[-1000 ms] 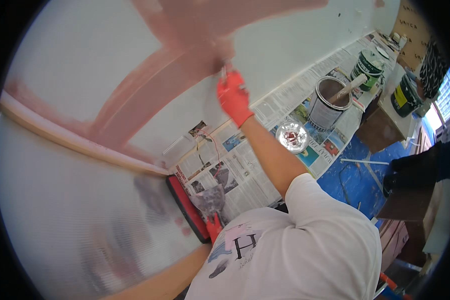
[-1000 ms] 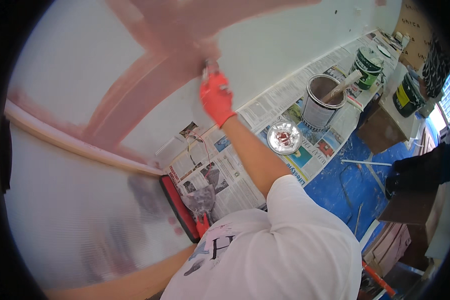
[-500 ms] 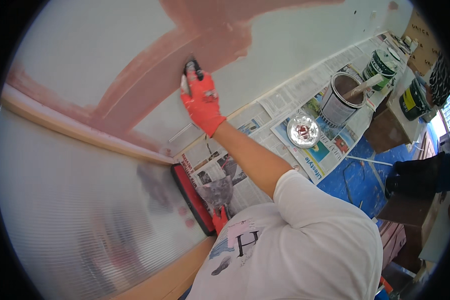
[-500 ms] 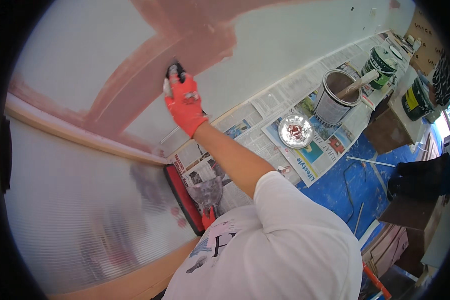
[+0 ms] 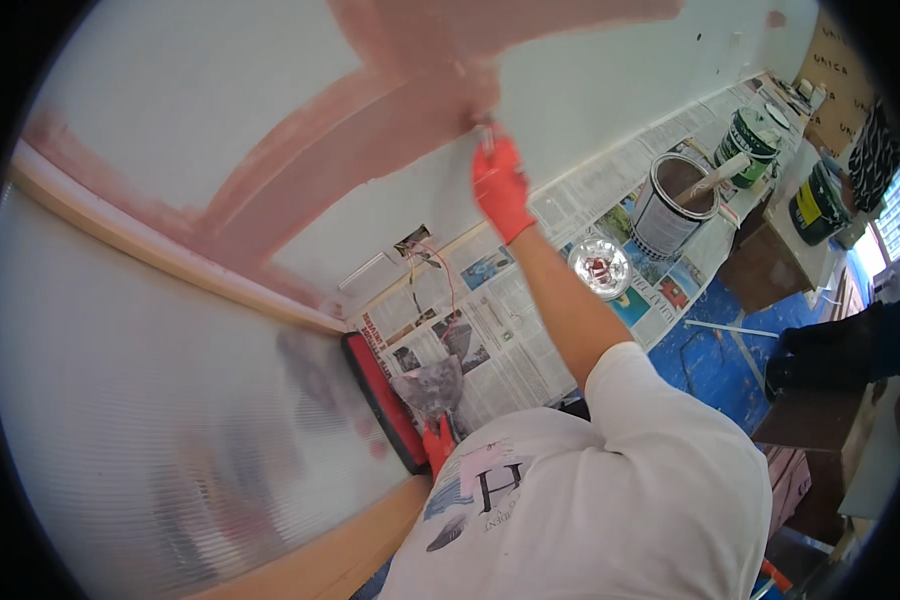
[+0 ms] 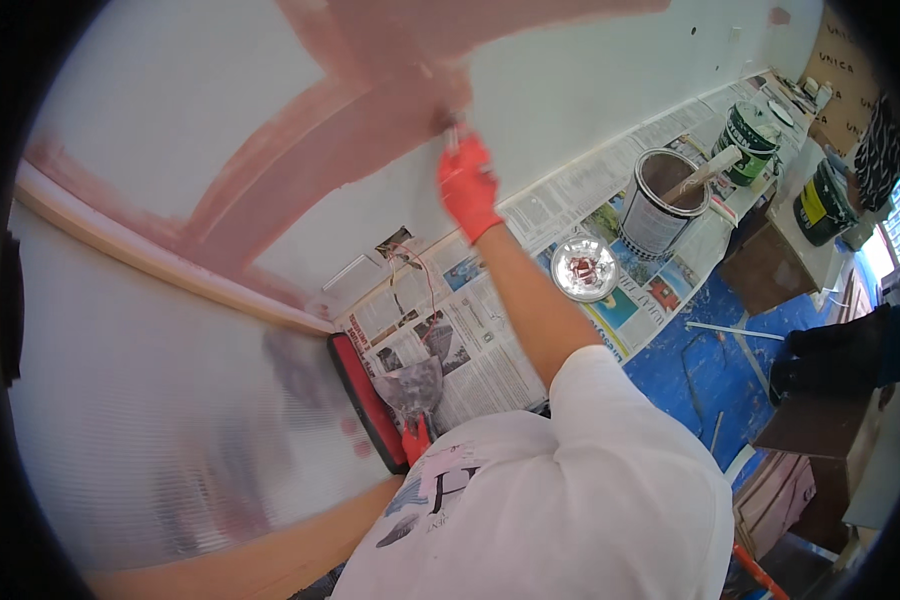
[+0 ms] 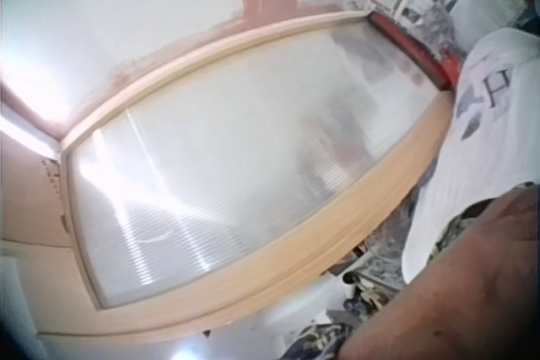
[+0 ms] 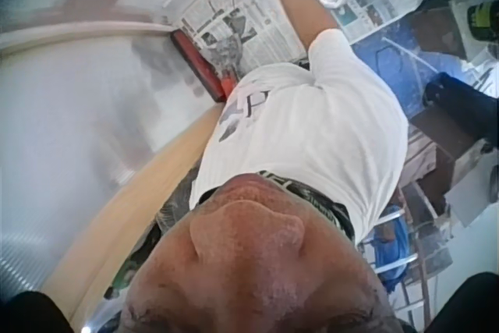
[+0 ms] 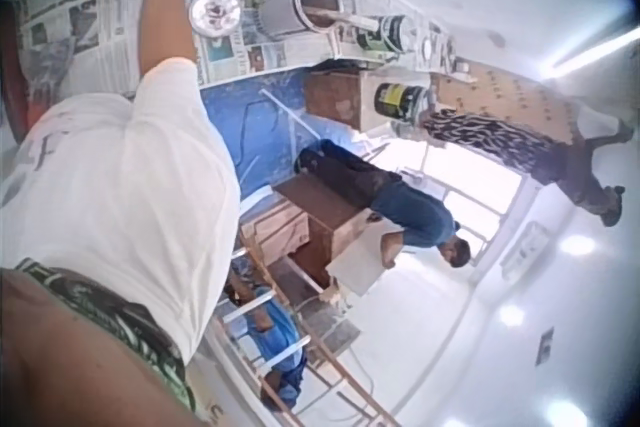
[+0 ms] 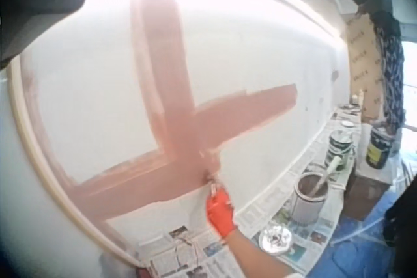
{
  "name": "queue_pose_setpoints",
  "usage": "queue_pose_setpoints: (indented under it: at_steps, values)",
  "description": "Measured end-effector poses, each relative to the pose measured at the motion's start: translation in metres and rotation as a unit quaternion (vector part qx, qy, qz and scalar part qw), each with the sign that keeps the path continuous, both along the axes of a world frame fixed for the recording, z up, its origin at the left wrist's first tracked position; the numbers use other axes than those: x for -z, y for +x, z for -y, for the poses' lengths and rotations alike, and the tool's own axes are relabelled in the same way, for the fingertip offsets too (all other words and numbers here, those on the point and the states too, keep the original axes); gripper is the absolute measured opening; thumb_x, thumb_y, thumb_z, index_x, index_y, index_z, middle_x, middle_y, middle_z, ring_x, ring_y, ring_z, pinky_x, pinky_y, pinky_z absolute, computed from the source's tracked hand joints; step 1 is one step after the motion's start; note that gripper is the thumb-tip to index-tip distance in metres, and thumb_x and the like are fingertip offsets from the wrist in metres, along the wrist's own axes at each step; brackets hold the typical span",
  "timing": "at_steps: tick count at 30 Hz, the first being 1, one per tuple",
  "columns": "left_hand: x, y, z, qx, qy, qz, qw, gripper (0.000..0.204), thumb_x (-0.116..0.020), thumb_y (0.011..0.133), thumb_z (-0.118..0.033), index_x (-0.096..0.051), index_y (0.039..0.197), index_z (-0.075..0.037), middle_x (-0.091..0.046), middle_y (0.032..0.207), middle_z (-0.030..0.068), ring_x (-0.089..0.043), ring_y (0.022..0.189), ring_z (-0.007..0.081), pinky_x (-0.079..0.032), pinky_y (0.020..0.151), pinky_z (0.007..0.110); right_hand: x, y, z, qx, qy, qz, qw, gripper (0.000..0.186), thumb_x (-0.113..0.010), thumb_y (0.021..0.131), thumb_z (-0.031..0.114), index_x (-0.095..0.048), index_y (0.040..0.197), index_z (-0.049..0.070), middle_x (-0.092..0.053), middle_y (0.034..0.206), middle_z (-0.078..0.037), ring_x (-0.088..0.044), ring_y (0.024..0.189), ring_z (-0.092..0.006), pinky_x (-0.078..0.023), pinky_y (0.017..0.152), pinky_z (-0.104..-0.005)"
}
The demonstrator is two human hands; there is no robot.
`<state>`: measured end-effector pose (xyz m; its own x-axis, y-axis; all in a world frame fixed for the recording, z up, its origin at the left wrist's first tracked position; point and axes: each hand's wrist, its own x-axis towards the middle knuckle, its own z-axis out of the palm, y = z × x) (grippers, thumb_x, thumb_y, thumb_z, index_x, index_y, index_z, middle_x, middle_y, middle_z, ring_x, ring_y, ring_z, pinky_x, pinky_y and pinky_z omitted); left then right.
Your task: The person mixes joint compound on a hawk and then applies it to a wall surface using a putty knife, smoothing the compound over seams and joints.
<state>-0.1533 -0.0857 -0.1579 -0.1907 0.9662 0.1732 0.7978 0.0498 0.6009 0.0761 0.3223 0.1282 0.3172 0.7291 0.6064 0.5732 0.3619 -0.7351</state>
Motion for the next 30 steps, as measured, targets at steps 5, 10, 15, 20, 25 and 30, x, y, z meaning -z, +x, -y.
queue_pose_setpoints:
  at_steps: [5, 10, 15, 20, 25, 30]
  values:
    - [-0.007, 0.006, 0.002, -0.005, -0.014, 0.015, 1.0, 0.036, -0.053, 0.098, -0.027, -0.059, 0.121, 0.0, -0.054, 0.127, 0.0331, -0.053, 0.111, 0.0508, -0.047, 0.09, 0.045, 0.007, 0.043, -0.042, 0.033, 0.065, 0.003, 0.997, 0.046, -0.057, 0.093, 0.019, -0.05, 0.137, 0.008, -0.055, 0.134, -0.018, -0.054, 0.117, -0.0389, -0.048, 0.094, -0.0489]
    - [-0.002, 0.002, 0.011, -0.001, -0.041, -0.016, 0.999, 0.032, -0.052, 0.099, -0.018, -0.056, 0.127, -0.003, -0.055, 0.125, 0.0311, -0.054, 0.11, 0.049, -0.047, 0.09, 0.047, 0.019, -0.052, 0.007, -0.03, 0.069, 0.01, 0.997, 0.051, -0.061, 0.09, 0.016, -0.049, 0.139, 0.008, -0.055, 0.132, -0.019, -0.053, 0.117, -0.0387, -0.047, 0.096, -0.0483]
    - [-0.039, 0.018, 0.0, 0.017, 0.0, -0.034, 0.999, 0.035, -0.047, 0.097, -0.008, -0.051, 0.131, 0.002, -0.055, 0.123, 0.0297, -0.056, 0.106, 0.0463, -0.045, 0.091, 0.047, -0.001, -0.124, 0.063, -0.134, 0.075, 0.013, 0.988, 0.056, -0.062, 0.087, 0.016, -0.047, 0.141, 0.01, -0.055, 0.13, -0.022, -0.053, 0.118, -0.0391, -0.045, 0.1, -0.046]
    - [-0.051, 0.023, 0.004, 0.027, 0.104, -0.102, 0.989, 0.04, -0.05, 0.098, -0.015, -0.049, 0.134, 0.003, -0.055, 0.118, 0.0301, -0.055, 0.106, 0.0446, -0.042, 0.096, 0.049, -0.014, -0.148, 0.107, -0.328, -0.046, 0.003, 0.944, 0.049, -0.057, 0.096, 0.02, -0.046, 0.142, 0.008, -0.055, 0.133, -0.02, -0.053, 0.121, -0.0362, -0.045, 0.101, -0.0442]
    - [-0.112, 0.043, -0.003, -0.027, -0.028, 0.724, 0.688, 0.023, -0.054, 0.097, -0.031, -0.052, 0.104, -0.009, -0.055, 0.078, 0.0131, -0.054, 0.063, 0.0308, -0.044, 0.06, 0.043, -0.058, -0.041, 0.164, -0.637, -0.105, 0.072, 0.76, 0.048, -0.05, 0.102, 0.028, -0.042, 0.146, 0.01, -0.046, 0.144, -0.02, -0.044, 0.135, -0.0346, -0.039, 0.109, -0.0428]
    - [-0.22, 0.058, -0.008, 0.007, -0.151, 0.834, 0.531, 0.027, -0.053, 0.097, -0.038, -0.055, 0.092, -0.012, -0.053, 0.062, 0.0073, -0.051, 0.045, 0.0253, -0.044, 0.043, 0.039, -0.076, 0.049, 0.187, -0.743, 0.001, 0.282, 0.607, 0.049, -0.047, 0.103, 0.033, -0.041, 0.147, 0.014, -0.043, 0.147, -0.018, -0.041, 0.137, -0.0364, -0.038, 0.111, -0.0445]
